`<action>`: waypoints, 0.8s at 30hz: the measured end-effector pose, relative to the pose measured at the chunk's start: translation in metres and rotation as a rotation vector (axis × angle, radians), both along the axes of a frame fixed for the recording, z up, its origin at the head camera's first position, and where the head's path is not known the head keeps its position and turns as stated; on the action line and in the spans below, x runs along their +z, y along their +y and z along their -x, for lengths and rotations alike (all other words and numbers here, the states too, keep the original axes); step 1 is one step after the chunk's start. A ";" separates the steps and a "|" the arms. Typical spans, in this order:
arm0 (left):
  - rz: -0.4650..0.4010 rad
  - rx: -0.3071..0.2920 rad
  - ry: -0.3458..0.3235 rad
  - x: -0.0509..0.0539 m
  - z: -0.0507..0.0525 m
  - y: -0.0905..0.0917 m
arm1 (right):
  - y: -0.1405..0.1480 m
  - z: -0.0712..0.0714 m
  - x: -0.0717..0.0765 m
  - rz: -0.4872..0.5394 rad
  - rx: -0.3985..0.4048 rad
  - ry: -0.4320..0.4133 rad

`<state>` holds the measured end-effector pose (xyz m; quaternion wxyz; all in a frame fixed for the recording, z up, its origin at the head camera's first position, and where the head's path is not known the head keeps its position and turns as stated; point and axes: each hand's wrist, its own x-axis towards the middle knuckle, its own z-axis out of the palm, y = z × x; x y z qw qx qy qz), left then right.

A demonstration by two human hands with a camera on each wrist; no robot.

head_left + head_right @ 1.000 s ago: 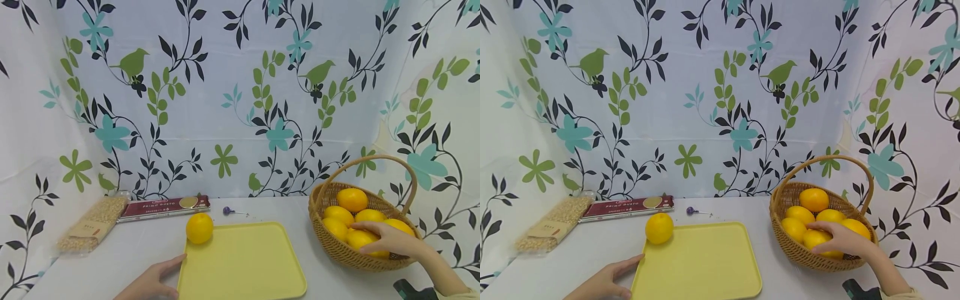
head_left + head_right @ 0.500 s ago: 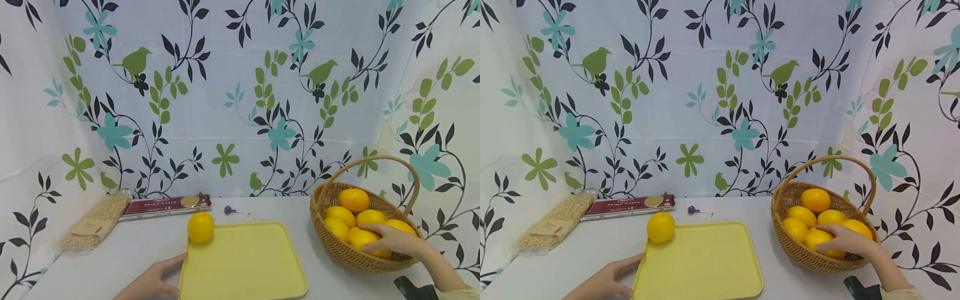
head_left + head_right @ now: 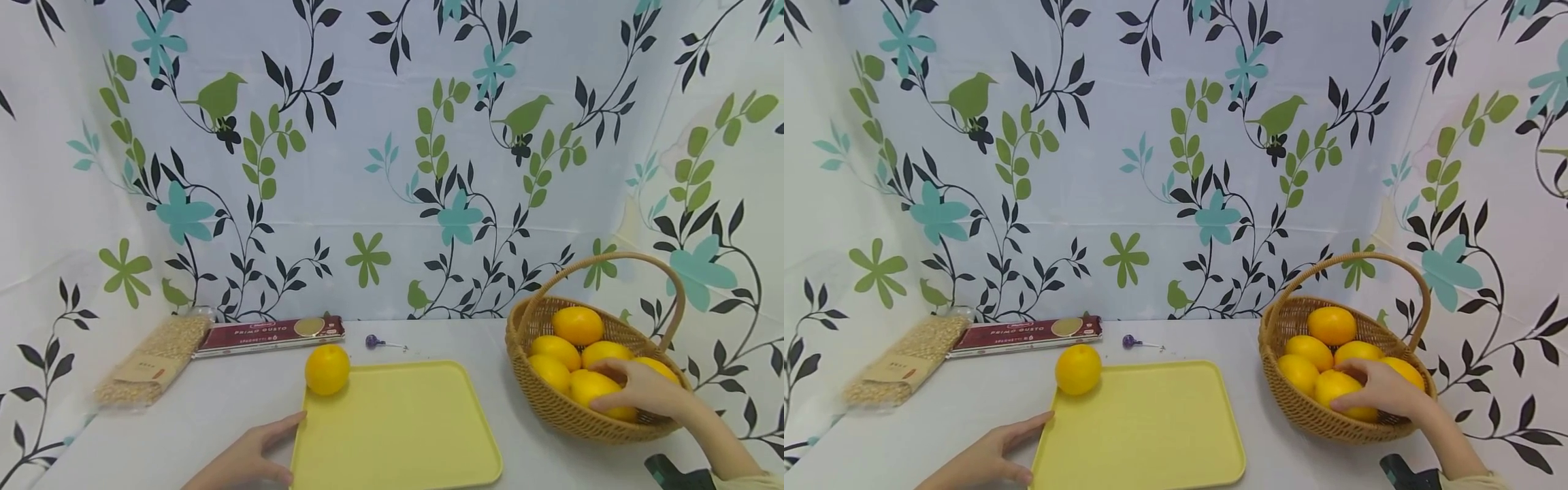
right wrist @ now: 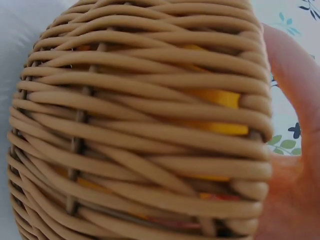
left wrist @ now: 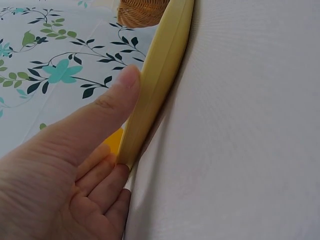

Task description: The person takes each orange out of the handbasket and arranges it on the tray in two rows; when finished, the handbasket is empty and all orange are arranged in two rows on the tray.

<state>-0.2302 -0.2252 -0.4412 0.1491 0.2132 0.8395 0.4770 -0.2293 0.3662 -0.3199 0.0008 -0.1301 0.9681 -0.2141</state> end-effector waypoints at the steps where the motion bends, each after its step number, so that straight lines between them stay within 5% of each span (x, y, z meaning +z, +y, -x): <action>1: -0.004 -0.003 0.000 0.000 0.000 0.000 | 0.000 -0.001 0.000 0.009 -0.002 0.002; 9: -0.001 -0.040 0.025 -0.001 0.001 -0.002 | -0.002 -0.005 0.002 0.096 -0.042 0.006; 13: -0.012 -0.026 -0.019 -0.001 0.000 -0.004 | -0.005 -0.003 -0.001 0.188 -0.024 -0.004; 24: -0.019 -0.049 0.005 -0.002 -0.001 -0.002 | -0.013 -0.002 -0.001 0.465 -0.008 0.070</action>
